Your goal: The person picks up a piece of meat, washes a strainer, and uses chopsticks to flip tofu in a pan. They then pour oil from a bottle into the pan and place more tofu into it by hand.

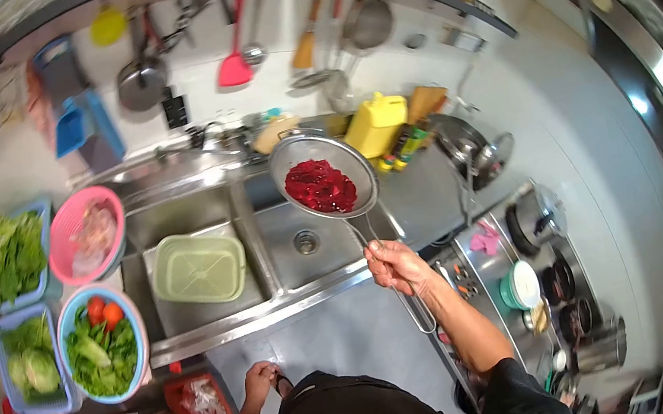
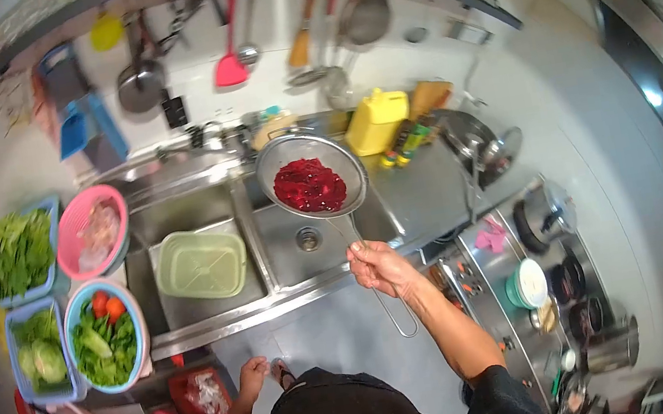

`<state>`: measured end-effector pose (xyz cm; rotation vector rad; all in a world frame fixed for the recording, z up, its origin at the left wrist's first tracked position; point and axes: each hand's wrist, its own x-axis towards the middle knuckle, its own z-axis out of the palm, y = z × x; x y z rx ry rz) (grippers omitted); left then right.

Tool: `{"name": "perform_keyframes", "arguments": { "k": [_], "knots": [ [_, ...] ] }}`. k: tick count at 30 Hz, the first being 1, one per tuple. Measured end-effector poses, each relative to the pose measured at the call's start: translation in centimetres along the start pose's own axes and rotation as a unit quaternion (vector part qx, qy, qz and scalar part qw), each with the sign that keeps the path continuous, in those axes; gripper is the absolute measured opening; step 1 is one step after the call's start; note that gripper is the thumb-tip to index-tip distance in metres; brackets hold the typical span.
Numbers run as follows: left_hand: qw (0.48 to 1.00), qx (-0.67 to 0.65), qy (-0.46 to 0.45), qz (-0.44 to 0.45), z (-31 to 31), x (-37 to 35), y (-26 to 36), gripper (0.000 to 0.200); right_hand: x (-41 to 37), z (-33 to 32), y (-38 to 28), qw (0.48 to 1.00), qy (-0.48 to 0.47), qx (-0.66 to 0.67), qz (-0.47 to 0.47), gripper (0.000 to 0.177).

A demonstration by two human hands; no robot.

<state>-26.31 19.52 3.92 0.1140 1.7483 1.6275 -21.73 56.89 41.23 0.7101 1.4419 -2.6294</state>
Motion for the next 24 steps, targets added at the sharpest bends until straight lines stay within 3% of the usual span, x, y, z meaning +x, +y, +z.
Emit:
{"name": "perform_keyframes", "arguments": {
  "k": [5, 9, 10, 15, 18, 19, 22, 24],
  "knots": [
    [0.982, 0.157, -0.105, 0.004, 4.6, -3.1, 6.2, 0.015, -9.8, -5.2, -1.3, 0.996, 0.066, 0.01, -0.053, 0.025],
    [0.98, 0.14, -0.137, -0.025, 8.8, -0.5, -3.2, 0.017, -20.4, -10.4, -1.1, 0.99, 0.098, 0.035, -0.096, 0.025],
    [0.978, 0.113, -0.132, -0.115, 10.7, -0.9, -2.6, 0.017, -23.4, -11.7, -1.0, 0.987, 0.117, 0.032, -0.105, 0.025],
    [0.965, 0.169, -0.172, -0.107, 18.5, -1.9, -8.3, 0.014, -40.3, -18.0, 1.3, 0.968, 0.214, 0.009, -0.129, 0.025],
    [0.937, 0.197, -0.205, -0.204, 23.1, -3.7, -11.4, 0.014, -50.7, -20.7, 3.1, 0.95, 0.278, 0.019, -0.138, 0.028],
    [0.921, 0.284, -0.187, -0.189, 24.5, -5.7, -12.0, 0.018, -54.1, -21.4, 3.8, 0.943, 0.302, 0.026, -0.139, 0.028],
    [0.848, 0.444, -0.29, -0.031, 28.0, -9.4, -12.6, 0.023, -63.1, -23.0, 5.7, 0.914, 0.366, 0.075, -0.155, 0.029],
    [0.766, 0.483, -0.418, 0.067, 28.1, -6.3, -17.9, 0.025, -68.5, -24.3, 7.3, 0.889, 0.406, 0.123, -0.171, 0.031]
  ]
}}
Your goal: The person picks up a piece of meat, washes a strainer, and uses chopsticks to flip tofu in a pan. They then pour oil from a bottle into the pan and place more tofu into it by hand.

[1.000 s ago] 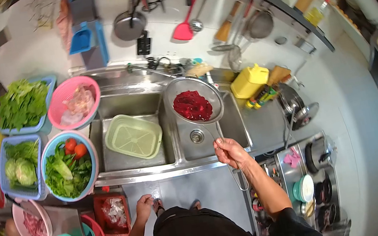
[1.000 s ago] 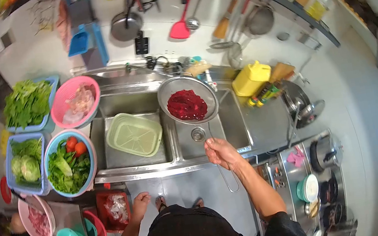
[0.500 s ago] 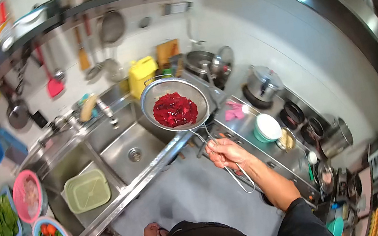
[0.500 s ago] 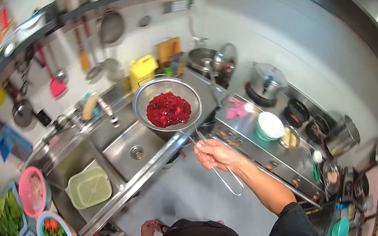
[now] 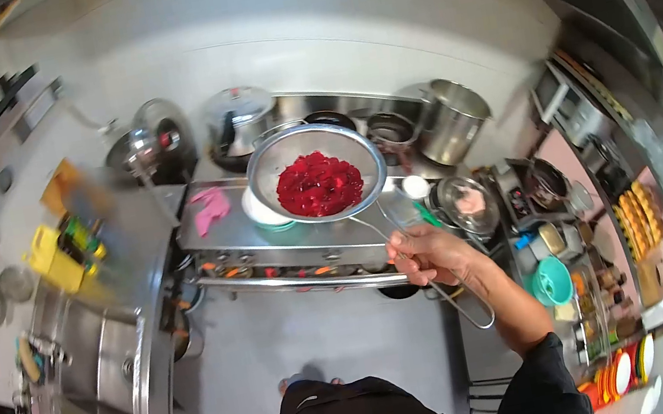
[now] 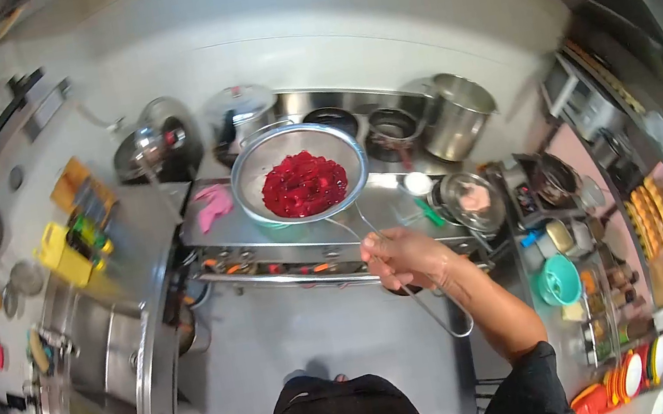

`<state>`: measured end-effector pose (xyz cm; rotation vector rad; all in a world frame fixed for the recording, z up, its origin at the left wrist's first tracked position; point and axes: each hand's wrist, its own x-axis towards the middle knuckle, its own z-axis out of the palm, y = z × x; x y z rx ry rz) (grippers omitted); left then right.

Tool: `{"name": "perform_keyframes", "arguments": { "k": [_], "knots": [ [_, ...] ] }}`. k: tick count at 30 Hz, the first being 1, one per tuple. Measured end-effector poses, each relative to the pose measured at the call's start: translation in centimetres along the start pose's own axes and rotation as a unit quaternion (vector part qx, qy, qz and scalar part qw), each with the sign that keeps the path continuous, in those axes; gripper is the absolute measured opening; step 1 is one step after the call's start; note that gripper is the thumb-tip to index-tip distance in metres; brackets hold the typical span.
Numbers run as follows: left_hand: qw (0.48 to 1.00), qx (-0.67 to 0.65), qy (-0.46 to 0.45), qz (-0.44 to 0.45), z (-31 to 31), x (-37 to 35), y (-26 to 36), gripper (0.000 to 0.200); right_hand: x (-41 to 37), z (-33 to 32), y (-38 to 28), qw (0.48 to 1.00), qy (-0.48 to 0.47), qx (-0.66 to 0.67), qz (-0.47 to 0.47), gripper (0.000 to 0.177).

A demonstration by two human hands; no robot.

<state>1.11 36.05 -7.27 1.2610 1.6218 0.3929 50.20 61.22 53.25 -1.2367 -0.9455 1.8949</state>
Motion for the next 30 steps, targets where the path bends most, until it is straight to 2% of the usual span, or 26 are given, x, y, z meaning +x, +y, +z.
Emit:
{"name": "perform_keyframes", "arguments": {
  "k": [1, 2, 4, 7, 8, 10, 12, 14, 16, 18, 20, 22, 25, 26, 28, 30],
  "knots": [
    [0.996, 0.043, -0.034, 0.068, 1.1, 1.5, -1.0, 0.026, -1.2, -2.4, -0.6, 0.999, 0.038, -0.017, -0.019, 0.031],
    [0.991, 0.105, -0.054, 0.068, 2.0, 3.2, 0.3, 0.026, -2.2, -5.0, -1.0, 0.996, 0.076, -0.027, -0.026, 0.029],
    [0.966, 0.228, -0.093, 0.075, 3.9, 6.0, 2.6, 0.027, -4.0, -10.4, -2.0, 0.993, 0.108, 0.04, -0.027, 0.028],
    [0.931, 0.26, -0.1, 0.237, 5.5, 10.7, 4.8, 0.025, -5.9, -18.5, -4.5, 0.982, 0.173, 0.026, -0.066, 0.026],
    [0.912, 0.313, -0.118, 0.239, 6.2, 12.2, 6.5, 0.023, -6.2, -20.9, -5.7, 0.98, 0.18, 0.02, -0.083, 0.025],
    [0.862, 0.413, -0.152, 0.25, 7.3, 14.9, 10.3, 0.018, -6.4, -26.7, -7.8, 0.96, 0.267, 0.064, -0.062, 0.025],
    [0.87, 0.396, -0.16, 0.246, 9.7, 18.8, 13.8, 0.021, -6.4, -32.3, -10.6, 0.955, 0.268, 0.108, -0.071, 0.024],
    [0.878, 0.378, -0.176, 0.234, 11.1, 20.5, 16.5, 0.023, -5.7, -37.8, -13.2, 0.949, 0.294, 0.056, -0.105, 0.025],
    [0.888, 0.357, -0.182, 0.224, 13.9, 22.4, 19.4, 0.026, -4.2, -42.9, -16.0, 0.938, 0.317, 0.096, -0.1, 0.025],
    [0.964, 0.188, -0.149, 0.116, 17.0, 24.8, 21.9, 0.024, -2.2, -48.9, -17.8, 0.936, 0.335, 0.044, -0.101, 0.023],
    [0.99, 0.041, -0.129, 0.036, 19.2, 25.2, 25.2, 0.022, -0.5, -54.3, -18.5, 0.933, 0.35, 0.01, -0.088, 0.022],
    [0.989, -0.075, -0.128, -0.016, 20.5, 24.3, 29.7, 0.021, 1.9, -58.6, -19.3, 0.933, 0.352, -0.013, -0.076, 0.02],
    [0.951, -0.229, -0.066, -0.197, 21.0, 23.5, 37.2, 0.03, 4.3, -63.5, -20.0, 0.932, 0.35, -0.066, -0.057, 0.017],
    [0.944, -0.266, -0.062, -0.186, 21.4, 23.9, 37.1, 0.036, 4.8, -64.5, -20.2, 0.931, 0.351, -0.091, -0.05, 0.017],
    [0.941, -0.266, 0.038, -0.206, 23.5, 22.1, 38.3, 0.032, 6.7, -69.7, -19.9, 0.925, 0.335, -0.18, -0.021, 0.02],
    [0.919, -0.303, 0.059, -0.244, 25.7, 20.5, 37.9, 0.031, 7.3, -74.0, -19.1, 0.911, 0.312, -0.27, -0.025, 0.021]
  ]
}}
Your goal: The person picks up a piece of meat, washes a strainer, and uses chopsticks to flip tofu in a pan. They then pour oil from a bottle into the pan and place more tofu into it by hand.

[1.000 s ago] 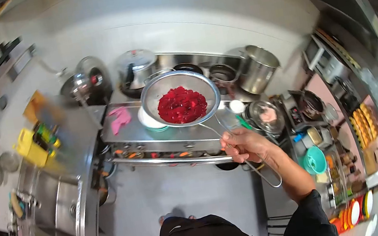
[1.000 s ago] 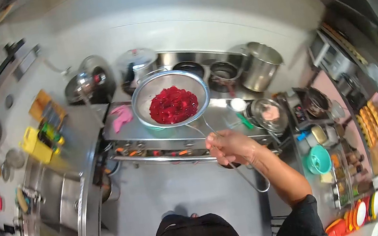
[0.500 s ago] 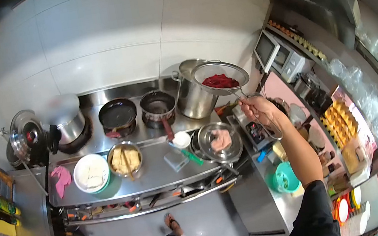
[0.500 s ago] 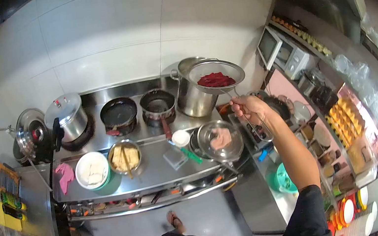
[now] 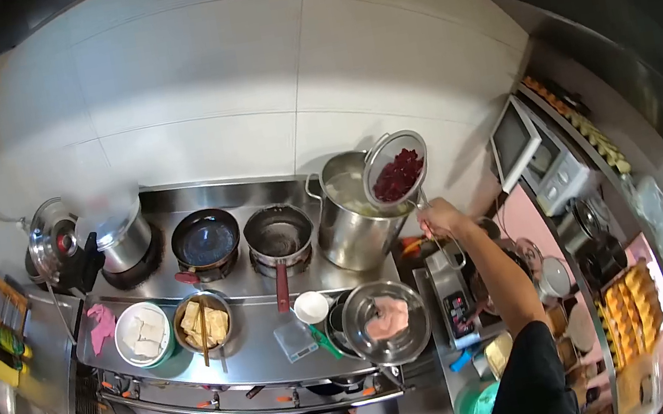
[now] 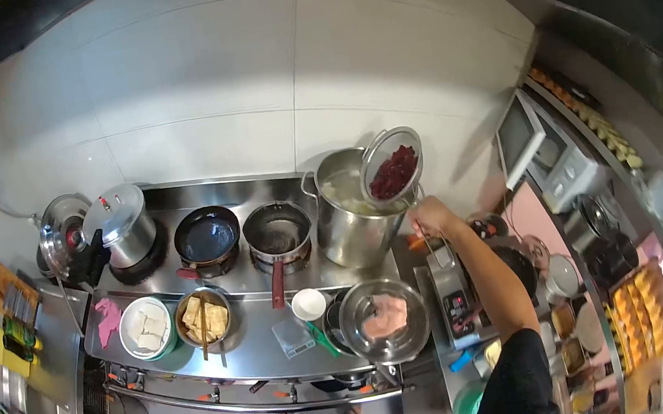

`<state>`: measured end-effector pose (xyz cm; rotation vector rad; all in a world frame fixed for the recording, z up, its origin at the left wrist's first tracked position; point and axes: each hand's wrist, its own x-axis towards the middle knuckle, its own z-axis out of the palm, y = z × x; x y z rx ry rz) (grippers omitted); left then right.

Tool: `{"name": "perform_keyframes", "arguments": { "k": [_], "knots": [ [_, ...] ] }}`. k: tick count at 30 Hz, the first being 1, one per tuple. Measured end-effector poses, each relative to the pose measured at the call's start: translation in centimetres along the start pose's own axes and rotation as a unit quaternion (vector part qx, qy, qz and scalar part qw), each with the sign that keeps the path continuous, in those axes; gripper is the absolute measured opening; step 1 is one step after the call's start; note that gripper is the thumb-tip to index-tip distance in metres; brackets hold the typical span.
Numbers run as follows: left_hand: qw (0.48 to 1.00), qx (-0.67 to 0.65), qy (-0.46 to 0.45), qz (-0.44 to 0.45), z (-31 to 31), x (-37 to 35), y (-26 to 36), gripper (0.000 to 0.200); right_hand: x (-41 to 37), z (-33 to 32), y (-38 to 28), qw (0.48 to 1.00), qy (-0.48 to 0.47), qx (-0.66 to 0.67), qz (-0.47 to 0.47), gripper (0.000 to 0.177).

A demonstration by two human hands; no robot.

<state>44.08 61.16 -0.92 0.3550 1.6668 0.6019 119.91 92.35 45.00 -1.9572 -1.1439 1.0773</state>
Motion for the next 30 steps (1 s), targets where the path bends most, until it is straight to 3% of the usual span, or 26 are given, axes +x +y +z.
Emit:
{"name": "perform_keyframes", "arguments": {
  "k": [1, 2, 5, 9, 12, 16, 18, 19, 22, 24, 26, 30],
  "knots": [
    [0.997, -0.061, 0.001, -0.038, -0.2, 1.8, -3.3, 0.033, 0.8, -0.8, 0.3, 0.999, 0.002, -0.03, -0.011, 0.02],
    [0.993, -0.109, -0.04, 0.004, 0.5, 1.5, -5.5, 0.029, 1.4, -1.6, 0.7, 0.998, 0.006, -0.058, -0.021, 0.02],
    [0.992, 0.112, -0.015, 0.047, 4.9, -1.4, -7.1, 0.027, 0.7, -2.8, -0.5, 0.98, 0.031, -0.189, -0.054, 0.026],
    [0.971, 0.213, -0.028, 0.108, 8.4, -3.0, -8.8, 0.025, 0.2, -3.8, -1.4, 0.931, 0.083, -0.344, -0.083, 0.022],
    [0.961, 0.233, -0.036, 0.144, 9.1, -3.2, -10.1, 0.024, 0.0, -3.9, -0.9, 0.818, 0.187, -0.502, -0.212, 0.02],
    [0.96, 0.228, -0.037, 0.159, 9.1, -2.9, -11.0, 0.024, -1.5, -3.6, -2.7, 0.811, 0.171, -0.532, -0.172, 0.022],
    [0.959, 0.248, -0.016, 0.14, 9.8, -4.8, -8.0, 0.027, -1.5, -3.5, -2.4, 0.807, 0.165, -0.54, -0.175, 0.022],
    [0.987, 0.129, -0.001, 0.095, 10.8, -5.9, -6.7, 0.027, -1.9, -3.2, -2.6, 0.813, 0.174, -0.529, -0.17, 0.023],
    [0.999, -0.029, -0.007, 0.024, 10.9, -5.1, -5.4, 0.027, -2.0, -1.8, -2.4, 0.823, 0.204, -0.506, -0.157, 0.021],
    [0.999, -0.041, -0.023, 0.025, 11.1, -4.4, -4.6, 0.026, -0.4, -0.8, -0.3, 0.819, 0.238, -0.503, -0.144, 0.017],
    [0.999, -0.037, -0.027, 0.006, 9.7, -4.9, -5.0, 0.026, -0.4, -1.5, 1.6, 0.818, 0.203, -0.517, -0.151, 0.017],
    [0.999, -0.047, -0.008, -0.021, 8.8, -4.7, -6.3, 0.025, -0.7, -2.5, -0.1, 0.818, 0.191, -0.502, -0.205, 0.019]
  ]
}}
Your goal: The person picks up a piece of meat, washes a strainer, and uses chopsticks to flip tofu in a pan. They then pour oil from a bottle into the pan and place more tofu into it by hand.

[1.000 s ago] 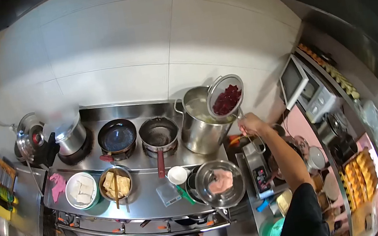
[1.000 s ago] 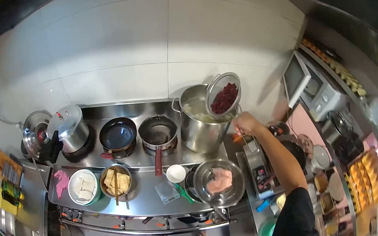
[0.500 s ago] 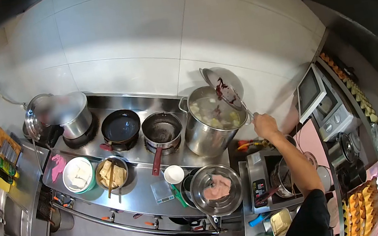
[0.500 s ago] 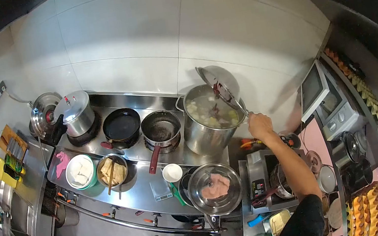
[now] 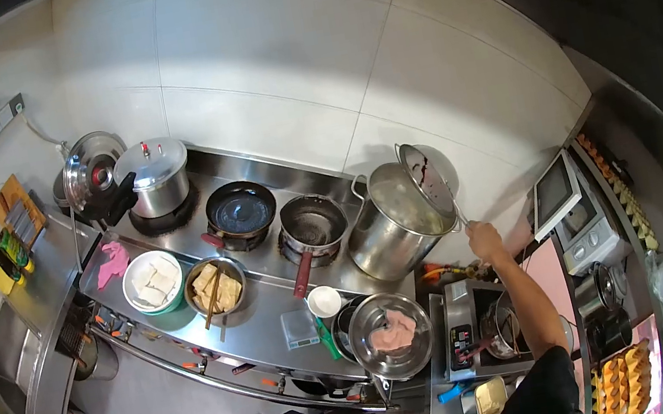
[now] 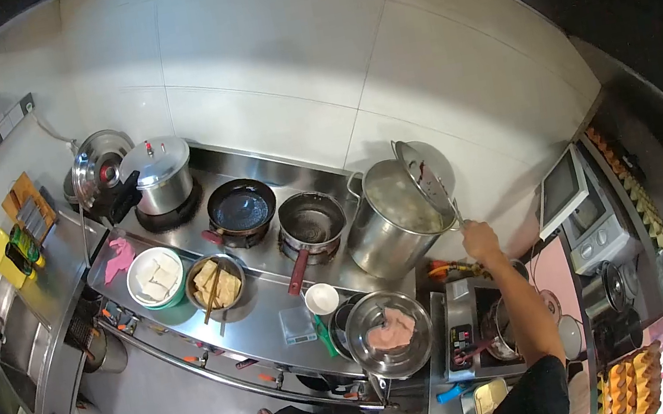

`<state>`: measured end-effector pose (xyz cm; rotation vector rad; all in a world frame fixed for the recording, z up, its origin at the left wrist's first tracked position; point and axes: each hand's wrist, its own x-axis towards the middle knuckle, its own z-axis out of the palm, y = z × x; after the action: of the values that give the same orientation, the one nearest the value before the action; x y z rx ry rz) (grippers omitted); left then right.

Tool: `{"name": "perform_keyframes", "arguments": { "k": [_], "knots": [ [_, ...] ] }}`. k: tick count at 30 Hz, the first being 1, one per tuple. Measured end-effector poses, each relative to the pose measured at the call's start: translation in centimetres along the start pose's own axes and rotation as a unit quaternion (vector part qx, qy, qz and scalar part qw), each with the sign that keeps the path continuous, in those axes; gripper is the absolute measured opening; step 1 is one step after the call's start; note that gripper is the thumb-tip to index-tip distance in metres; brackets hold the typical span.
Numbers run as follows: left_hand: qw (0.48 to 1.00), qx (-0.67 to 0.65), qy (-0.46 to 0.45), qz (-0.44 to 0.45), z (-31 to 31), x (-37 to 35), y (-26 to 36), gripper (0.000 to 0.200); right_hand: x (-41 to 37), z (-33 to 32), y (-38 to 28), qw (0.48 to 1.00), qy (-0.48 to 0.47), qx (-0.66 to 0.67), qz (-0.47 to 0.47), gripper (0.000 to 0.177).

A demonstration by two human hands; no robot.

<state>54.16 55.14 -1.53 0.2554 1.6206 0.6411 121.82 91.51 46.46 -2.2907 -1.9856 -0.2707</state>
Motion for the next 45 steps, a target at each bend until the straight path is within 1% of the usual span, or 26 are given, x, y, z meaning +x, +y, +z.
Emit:
{"name": "perform_keyframes", "arguments": {
  "k": [3, 5, 6, 7, 9, 10, 11, 14, 15, 16, 17, 18, 19, 22, 24, 26, 28, 30, 32, 33, 34, 36, 39, 40, 42, 45],
  "knots": [
    [1.0, 0.001, 0.0, -0.012, -2.4, 1.0, -2.0, 0.022, 0.5, -1.1, 0.4, 0.997, -0.028, 0.046, 0.062, 0.022],
    [0.992, 0.106, -0.003, 0.062, -3.9, 1.5, -3.0, 0.019, 0.8, -2.3, -0.5, 0.991, -0.036, 0.093, 0.093, 0.023],
    [0.996, 0.0, 0.059, -0.073, -3.8, 1.6, -2.8, 0.018, 0.2, -3.4, -1.7, 0.985, -0.042, 0.119, 0.114, 0.023],
    [0.995, -0.028, 0.054, -0.075, -4.0, 1.5, -2.7, 0.017, -0.3, -4.4, -2.9, 0.979, -0.046, 0.144, 0.135, 0.024],
    [0.993, -0.081, 0.042, -0.081, -4.7, 3.1, -4.6, 0.016, 1.2, 3.8, 2.5, 1.0, 0.005, 0.02, -0.006, 0.025],
    [0.995, -0.051, 0.038, -0.081, -5.8, 2.0, -4.9, 0.015, 2.1, 7.8, 5.2, 0.996, 0.043, -0.047, -0.07, 0.027],
    [0.996, -0.031, 0.031, -0.074, -5.6, 1.5, -4.3, 0.015, 1.5, 5.7, 4.3, 0.999, -0.013, -0.03, -0.04, 0.03],
    [0.997, -0.054, 0.029, -0.046, -2.5, 1.0, -3.1, 0.014, 0.4, 3.6, 1.9, 1.0, 0.0, -0.007, -0.03, 0.031],
    [0.997, -0.063, 0.023, -0.025, -2.1, 1.3, -3.2, 0.014, 0.8, 2.6, 1.0, 0.998, -0.052, -0.038, 0.022, 0.026],
    [0.998, -0.067, 0.017, -0.003, -2.3, 1.4, -3.4, 0.015, 0.4, 1.6, 0.4, 0.993, -0.079, 0.012, 0.088, 0.026],
    [0.999, -0.027, 0.006, -0.023, -2.2, 0.8, -2.4, 0.016, -0.4, -1.8, -2.2, 0.981, -0.101, 0.06, 0.152, 0.026],
    [0.999, -0.032, 0.008, -0.019, -1.9, 1.0, -1.9, 0.016, -0.5, -3.8, -3.6, 0.964, -0.12, 0.106, 0.212, 0.026],
    [0.999, -0.039, 0.011, -0.018, -1.6, 1.2, -1.5, 0.016, 0.4, -2.1, -1.3, 0.976, -0.092, 0.109, 0.166, 0.028],
    [0.998, -0.057, 0.019, -0.012, -1.0, 0.8, -1.5, 0.017, 1.7, 3.5, 3.7, 0.999, 0.029, -0.034, 0.012, 0.026],
    [0.998, -0.059, 0.019, -0.019, -1.0, 0.8, -1.9, 0.017, 1.9, 5.5, 4.7, 0.998, -0.045, -0.033, 0.038, 0.025],
    [0.999, -0.044, 0.027, -0.009, -0.6, 1.6, -1.1, 0.017, 2.9, 4.6, 4.2, 0.997, -0.054, -0.017, 0.054, 0.024],
    [0.999, -0.032, 0.041, -0.013, -0.6, 0.7, -2.3, 0.017, 0.3, 2.6, 1.6, 0.997, -0.031, 0.012, 0.066, 0.023],
    [0.999, -0.024, 0.033, -0.014, -1.2, -0.1, -2.6, 0.016, 0.4, 2.9, 2.4, 0.992, -0.078, 0.051, 0.087, 0.022],
    [1.0, -0.006, -0.004, -0.017, -1.3, 0.9, -2.7, 0.016, 1.4, 0.8, 1.3, 0.992, -0.093, -0.025, 0.085, 0.022],
    [0.999, -0.015, 0.006, -0.035, -1.3, 1.2, -2.7, 0.017, 1.2, 1.1, 0.8, 0.996, -0.012, -0.069, 0.056, 0.022],
    [0.999, -0.03, 0.01, -0.036, -1.1, 1.5, -2.8, 0.017, 1.4, 1.2, 0.3, 0.995, -0.006, -0.082, 0.051, 0.024],
    [0.998, -0.053, 0.019, -0.038, -1.1, 1.9, -2.9, 0.018, 1.2, 1.2, -1.1, 0.993, 0.004, -0.107, 0.044, 0.026],
    [0.999, -0.035, 0.02, -0.021, -0.5, 1.0, -1.8, 0.02, 0.7, 2.0, -3.7, 0.986, -0.004, -0.115, 0.117, 0.029],
    [0.999, -0.03, 0.019, -0.013, -0.4, 0.7, -1.5, 0.02, 0.6, 2.2, -3.6, 0.986, -0.02, -0.13, 0.102, 0.026],
    [0.999, -0.04, 0.01, -0.004, -0.4, 1.0, -1.6, 0.02, 0.2, 2.9, -3.4, 0.983, -0.051, -0.16, 0.07, 0.031],
    [1.0, -0.022, 0.018, 0.0, -0.1, 0.7, -1.0, 0.021, -0.7, 3.0, -2.6, 0.986, -0.015, -0.148, 0.078, 0.037]
  ]
}}
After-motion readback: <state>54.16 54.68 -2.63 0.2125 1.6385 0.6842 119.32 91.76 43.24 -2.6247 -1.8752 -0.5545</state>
